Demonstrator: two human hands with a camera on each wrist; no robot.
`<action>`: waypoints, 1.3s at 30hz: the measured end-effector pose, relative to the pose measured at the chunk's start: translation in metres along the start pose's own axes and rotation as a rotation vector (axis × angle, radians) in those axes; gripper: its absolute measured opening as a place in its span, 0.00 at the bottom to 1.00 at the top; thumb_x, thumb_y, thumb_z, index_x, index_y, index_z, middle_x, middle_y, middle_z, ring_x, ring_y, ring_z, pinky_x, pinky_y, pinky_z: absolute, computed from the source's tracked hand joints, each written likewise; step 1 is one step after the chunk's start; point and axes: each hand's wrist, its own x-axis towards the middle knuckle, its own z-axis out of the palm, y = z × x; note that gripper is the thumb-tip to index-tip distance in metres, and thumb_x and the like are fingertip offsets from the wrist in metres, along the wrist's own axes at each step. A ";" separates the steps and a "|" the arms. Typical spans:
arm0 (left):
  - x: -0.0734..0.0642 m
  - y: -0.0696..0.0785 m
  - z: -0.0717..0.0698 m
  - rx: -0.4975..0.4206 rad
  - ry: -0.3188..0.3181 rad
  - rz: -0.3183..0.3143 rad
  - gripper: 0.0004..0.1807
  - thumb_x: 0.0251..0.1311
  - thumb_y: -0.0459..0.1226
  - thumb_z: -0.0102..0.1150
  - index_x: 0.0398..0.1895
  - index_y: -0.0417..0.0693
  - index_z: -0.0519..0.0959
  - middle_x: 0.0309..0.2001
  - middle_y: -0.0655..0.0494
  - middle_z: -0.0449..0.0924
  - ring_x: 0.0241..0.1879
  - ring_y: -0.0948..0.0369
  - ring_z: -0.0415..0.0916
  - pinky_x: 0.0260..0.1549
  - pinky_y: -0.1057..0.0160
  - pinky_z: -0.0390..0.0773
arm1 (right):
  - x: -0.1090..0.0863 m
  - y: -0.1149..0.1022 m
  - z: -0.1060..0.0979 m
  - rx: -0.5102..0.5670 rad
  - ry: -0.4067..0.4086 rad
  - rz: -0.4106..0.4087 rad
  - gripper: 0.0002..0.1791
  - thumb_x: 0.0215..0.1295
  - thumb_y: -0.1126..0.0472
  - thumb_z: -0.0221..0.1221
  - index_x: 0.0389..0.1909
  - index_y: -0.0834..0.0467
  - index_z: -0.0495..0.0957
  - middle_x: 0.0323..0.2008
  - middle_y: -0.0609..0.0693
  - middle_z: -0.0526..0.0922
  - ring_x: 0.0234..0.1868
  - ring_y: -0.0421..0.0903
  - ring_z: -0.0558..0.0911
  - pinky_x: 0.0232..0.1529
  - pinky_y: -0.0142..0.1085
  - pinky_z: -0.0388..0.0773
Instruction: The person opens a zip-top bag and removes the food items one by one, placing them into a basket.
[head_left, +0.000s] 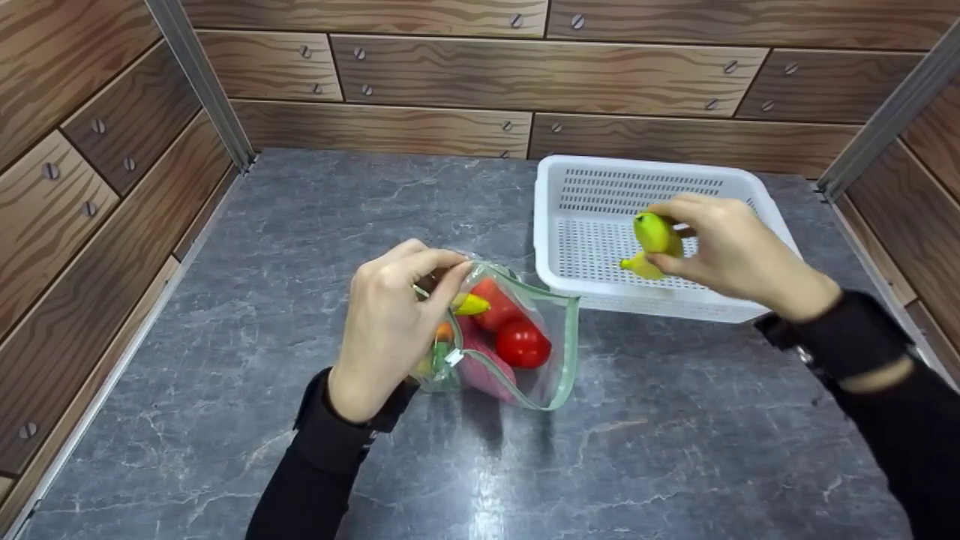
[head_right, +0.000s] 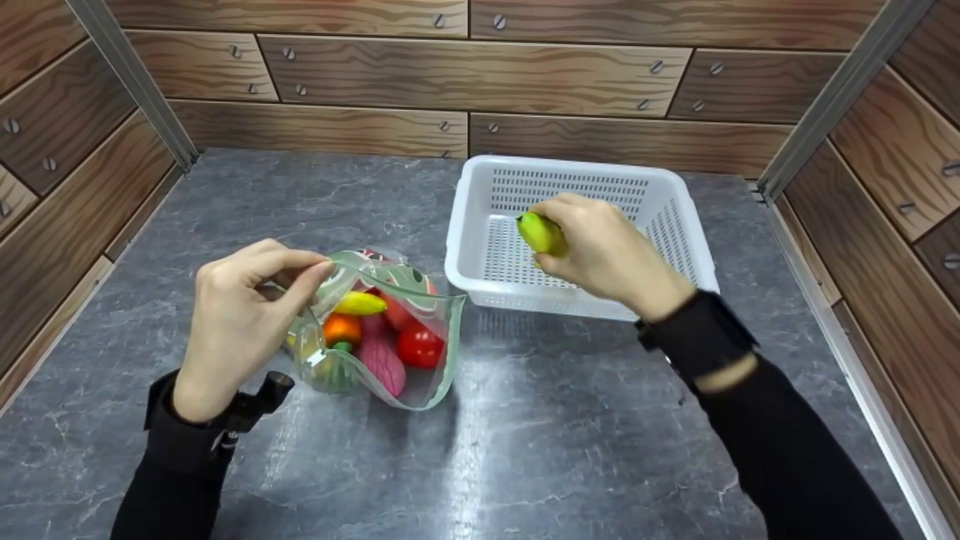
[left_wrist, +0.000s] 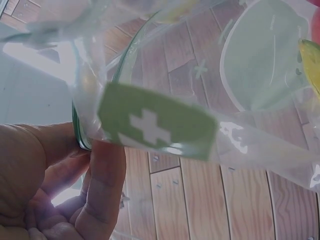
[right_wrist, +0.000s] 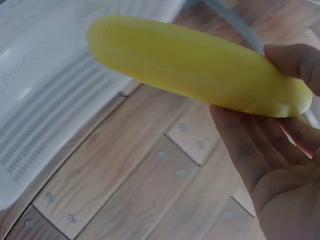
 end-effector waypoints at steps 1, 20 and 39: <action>0.000 0.000 0.000 0.000 -0.002 -0.001 0.05 0.65 0.34 0.72 0.36 0.41 0.91 0.28 0.52 0.85 0.27 0.63 0.82 0.28 0.66 0.83 | 0.005 0.006 0.004 -0.004 -0.044 0.023 0.25 0.49 0.71 0.78 0.50 0.67 0.85 0.40 0.57 0.89 0.40 0.50 0.89 0.43 0.34 0.90; 0.000 0.002 0.002 0.005 -0.025 0.014 0.04 0.65 0.35 0.72 0.37 0.43 0.91 0.29 0.52 0.85 0.29 0.63 0.82 0.31 0.66 0.84 | 0.063 0.074 0.045 -0.153 -0.489 0.277 0.16 0.51 0.73 0.69 0.43 0.68 0.83 0.35 0.61 0.85 0.36 0.55 0.81 0.41 0.51 0.82; 0.000 0.000 0.001 -0.004 -0.016 0.014 0.04 0.64 0.34 0.73 0.37 0.41 0.91 0.29 0.52 0.85 0.28 0.63 0.82 0.29 0.64 0.85 | 0.070 0.065 0.085 -0.174 -0.705 0.361 0.17 0.43 0.66 0.75 0.35 0.63 0.81 0.32 0.56 0.83 0.32 0.51 0.77 0.34 0.43 0.77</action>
